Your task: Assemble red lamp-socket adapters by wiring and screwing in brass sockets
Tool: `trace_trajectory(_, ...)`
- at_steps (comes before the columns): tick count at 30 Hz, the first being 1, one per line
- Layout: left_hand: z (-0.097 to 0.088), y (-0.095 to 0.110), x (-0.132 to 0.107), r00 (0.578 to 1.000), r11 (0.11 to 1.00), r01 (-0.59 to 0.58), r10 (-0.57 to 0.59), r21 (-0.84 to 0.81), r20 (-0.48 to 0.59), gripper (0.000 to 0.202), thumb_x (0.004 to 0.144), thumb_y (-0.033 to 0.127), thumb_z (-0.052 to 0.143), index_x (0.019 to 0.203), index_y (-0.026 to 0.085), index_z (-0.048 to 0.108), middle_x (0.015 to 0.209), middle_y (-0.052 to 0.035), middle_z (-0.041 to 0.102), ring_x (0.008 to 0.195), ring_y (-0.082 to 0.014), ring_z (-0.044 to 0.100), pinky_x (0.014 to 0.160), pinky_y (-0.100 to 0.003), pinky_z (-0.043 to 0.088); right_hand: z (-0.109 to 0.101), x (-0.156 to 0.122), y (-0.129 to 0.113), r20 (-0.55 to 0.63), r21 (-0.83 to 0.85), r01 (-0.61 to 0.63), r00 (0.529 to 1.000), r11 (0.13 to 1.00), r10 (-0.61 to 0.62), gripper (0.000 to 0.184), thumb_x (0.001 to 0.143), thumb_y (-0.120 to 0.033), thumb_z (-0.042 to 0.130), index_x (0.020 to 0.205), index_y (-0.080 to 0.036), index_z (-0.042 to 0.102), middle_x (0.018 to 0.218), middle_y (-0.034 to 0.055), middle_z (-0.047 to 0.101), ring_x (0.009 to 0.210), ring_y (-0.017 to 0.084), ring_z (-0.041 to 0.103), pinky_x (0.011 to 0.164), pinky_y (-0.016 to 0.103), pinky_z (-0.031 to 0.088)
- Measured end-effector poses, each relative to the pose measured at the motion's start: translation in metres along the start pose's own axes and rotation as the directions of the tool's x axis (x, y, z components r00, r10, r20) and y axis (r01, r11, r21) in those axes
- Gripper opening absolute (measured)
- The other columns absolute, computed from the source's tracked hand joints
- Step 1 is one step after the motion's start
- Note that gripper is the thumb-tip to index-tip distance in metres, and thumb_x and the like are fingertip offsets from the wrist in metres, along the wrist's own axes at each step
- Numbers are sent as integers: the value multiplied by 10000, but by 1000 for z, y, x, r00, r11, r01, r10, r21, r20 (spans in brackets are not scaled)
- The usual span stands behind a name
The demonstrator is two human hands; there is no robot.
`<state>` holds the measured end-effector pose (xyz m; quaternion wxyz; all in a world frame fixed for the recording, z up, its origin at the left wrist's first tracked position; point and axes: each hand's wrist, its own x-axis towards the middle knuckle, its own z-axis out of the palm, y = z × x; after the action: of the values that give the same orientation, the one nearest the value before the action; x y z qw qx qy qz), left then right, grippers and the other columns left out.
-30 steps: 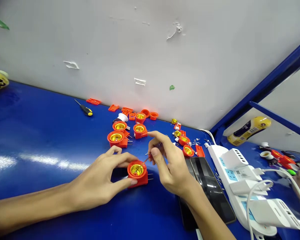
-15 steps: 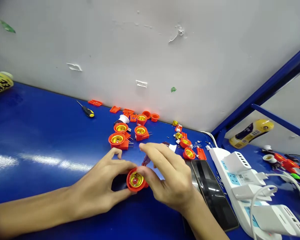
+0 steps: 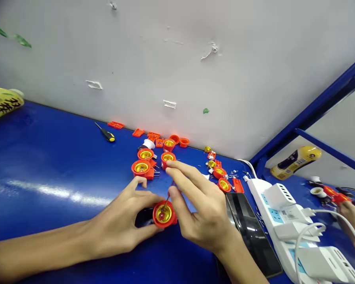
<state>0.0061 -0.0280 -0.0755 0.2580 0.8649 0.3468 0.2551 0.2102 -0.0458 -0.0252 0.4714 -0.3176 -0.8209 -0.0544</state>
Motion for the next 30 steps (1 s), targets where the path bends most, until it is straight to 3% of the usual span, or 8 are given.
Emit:
trace_trajectory(4,-1,0,-2,1000,1000,3,-3,-7,23,92,869,281,737,922,218,695,801,25,754,732,-201,651,1020,-476,339,-5,-2,1,40,162,-137,990,977,132,285,926,-59,708,1161,-220,727,960,6,816,784,135,777,752,260,653)
trace_trajectory(8,-1,0,-2,1000,1000,3,-4,2,25,80,876,290,725,912,223,699,775,32,745,707,-193,643,1042,-489,324,1,-2,-1,-119,-60,-71,991,996,63,179,880,-105,787,994,-219,709,752,-23,730,560,99,633,550,250,562)
trace_trajectory(10,0,-1,-1,1000,1000,4,-5,11,13,90,869,294,726,906,217,700,772,26,746,701,-197,645,1041,-495,326,2,-1,0,-71,-120,-12,997,993,3,142,928,-87,718,1020,-194,720,814,20,744,647,117,680,589,251,582)
trace_trajectory(13,1,-2,-2,1000,1000,10,-11,13,3,103,849,289,740,902,212,696,769,18,747,679,-197,646,1030,-497,343,-3,-2,3,95,-15,37,995,999,-35,270,987,-56,583,1211,-150,702,1228,136,752,1100,204,743,873,314,649)
trace_trajectory(15,2,-2,-2,1000,1000,17,-17,11,6,108,851,299,747,899,216,697,766,15,749,685,-203,651,1037,-499,348,-8,-4,3,168,127,-50,985,991,28,388,1005,-25,503,1347,-164,622,1451,137,648,1252,202,690,929,300,648)
trace_trajectory(19,2,-4,-1,1000,1000,14,-14,2,15,127,863,326,752,904,216,706,767,9,750,738,-222,666,1045,-494,348,-9,-11,4,301,298,-292,932,909,200,427,1041,-33,465,1399,-256,537,1536,67,586,1286,176,676,1017,307,632)
trace_trajectory(24,1,-3,-2,999,1000,26,-26,0,19,137,860,329,751,889,204,704,759,7,741,729,-215,653,1025,-486,349,1,-17,6,180,453,-300,953,840,244,425,1016,-15,551,1333,-298,574,1420,38,671,1226,207,717,1003,354,658)
trace_trajectory(30,1,-1,-2,999,1000,20,-21,23,25,90,850,285,737,882,207,706,743,15,731,664,-189,594,976,-465,360,-3,-19,6,84,406,-225,974,886,209,472,972,33,580,1346,-255,595,1346,64,707,1206,237,728,980,388,676)
